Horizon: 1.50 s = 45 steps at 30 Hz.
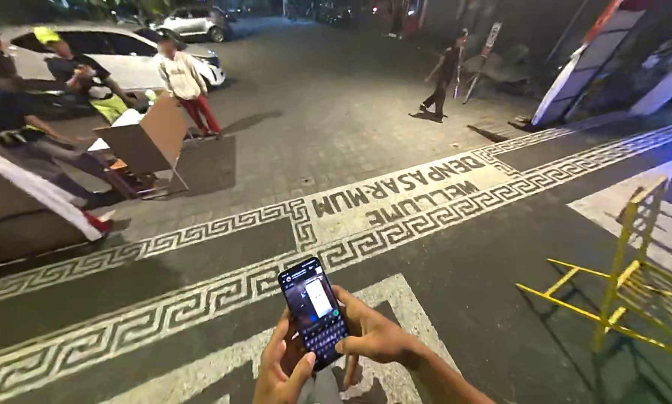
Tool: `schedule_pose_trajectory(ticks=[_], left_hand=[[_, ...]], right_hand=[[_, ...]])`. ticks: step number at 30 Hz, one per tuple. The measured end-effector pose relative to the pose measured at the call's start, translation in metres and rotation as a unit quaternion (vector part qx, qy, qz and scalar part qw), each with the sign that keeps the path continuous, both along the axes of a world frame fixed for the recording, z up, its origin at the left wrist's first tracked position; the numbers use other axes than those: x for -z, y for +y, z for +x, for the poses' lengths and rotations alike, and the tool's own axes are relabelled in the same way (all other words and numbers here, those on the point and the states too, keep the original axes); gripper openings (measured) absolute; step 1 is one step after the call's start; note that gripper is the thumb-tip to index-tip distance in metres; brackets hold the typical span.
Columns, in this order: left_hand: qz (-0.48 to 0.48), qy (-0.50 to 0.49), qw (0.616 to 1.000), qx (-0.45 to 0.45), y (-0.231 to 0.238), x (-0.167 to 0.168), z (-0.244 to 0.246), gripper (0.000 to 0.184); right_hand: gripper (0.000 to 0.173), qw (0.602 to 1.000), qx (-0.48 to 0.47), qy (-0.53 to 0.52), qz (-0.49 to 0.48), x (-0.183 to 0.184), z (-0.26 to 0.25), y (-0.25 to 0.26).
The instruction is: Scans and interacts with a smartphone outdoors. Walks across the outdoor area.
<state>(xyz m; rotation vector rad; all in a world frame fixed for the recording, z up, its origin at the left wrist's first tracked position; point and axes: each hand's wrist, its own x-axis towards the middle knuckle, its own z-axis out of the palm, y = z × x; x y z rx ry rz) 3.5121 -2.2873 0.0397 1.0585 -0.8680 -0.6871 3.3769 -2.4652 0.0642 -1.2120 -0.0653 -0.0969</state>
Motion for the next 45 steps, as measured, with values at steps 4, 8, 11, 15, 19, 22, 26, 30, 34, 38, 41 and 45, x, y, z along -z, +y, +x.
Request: schedule_pose_trajectory(ticks=[4,8,11,15,19,22,26,30,34,38,41,45], left_hand=[[-0.004,-0.008,1.000,0.013,-0.056,-0.002,0.129,0.083],[0.000,-0.007,1.000,0.027,-0.113,-0.028,0.240,0.082],[0.009,-0.018,1.000,0.024,-0.150,-0.036,0.314,0.080],[0.010,-0.040,0.999,-0.007,-0.206,-0.026,0.406,0.079],[0.020,-0.041,0.999,-0.013,-0.262,-0.014,0.502,0.081],[0.021,-0.038,0.999,-0.015,-0.307,-0.009,0.578,0.087],[0.020,-0.037,0.999,-0.034,-0.361,-0.009,0.676,0.086],[0.022,-0.021,0.999,-0.035,-0.403,-0.011,0.760,0.085],[0.023,-0.015,0.999,-0.024,-0.447,0.000,0.842,0.084],[0.019,-0.016,1.000,-0.016,-0.492,0.036,0.928,0.081],[0.012,-0.016,1.000,-0.003,-0.523,0.079,1.004,0.084],[0.000,-0.016,1.000,0.006,-0.557,0.152,1.124,0.084]], right_hand=[[0.084,1.000,0.018,0.018,-0.018,-0.010,0.122,-0.051],[0.082,0.999,0.044,0.011,-0.016,-0.029,0.227,-0.101],[0.084,0.998,0.057,0.002,-0.008,-0.032,0.298,-0.134],[0.077,0.996,0.082,0.008,-0.019,-0.021,0.397,-0.180],[0.063,0.993,0.114,0.025,-0.028,-0.004,0.501,-0.239],[0.067,0.994,0.103,0.018,-0.017,0.005,0.582,-0.288],[0.084,0.999,0.045,-0.002,-0.024,0.002,0.685,-0.355],[0.093,0.999,0.007,0.011,-0.034,-0.007,0.771,-0.404],[0.094,1.000,0.003,0.003,-0.025,0.003,0.849,-0.448],[0.094,1.000,0.000,0.002,-0.018,0.039,0.931,-0.492],[0.090,1.000,0.007,-0.008,-0.016,0.081,1.004,-0.520],[0.088,1.000,0.005,-0.016,-0.015,0.154,1.121,-0.552]])
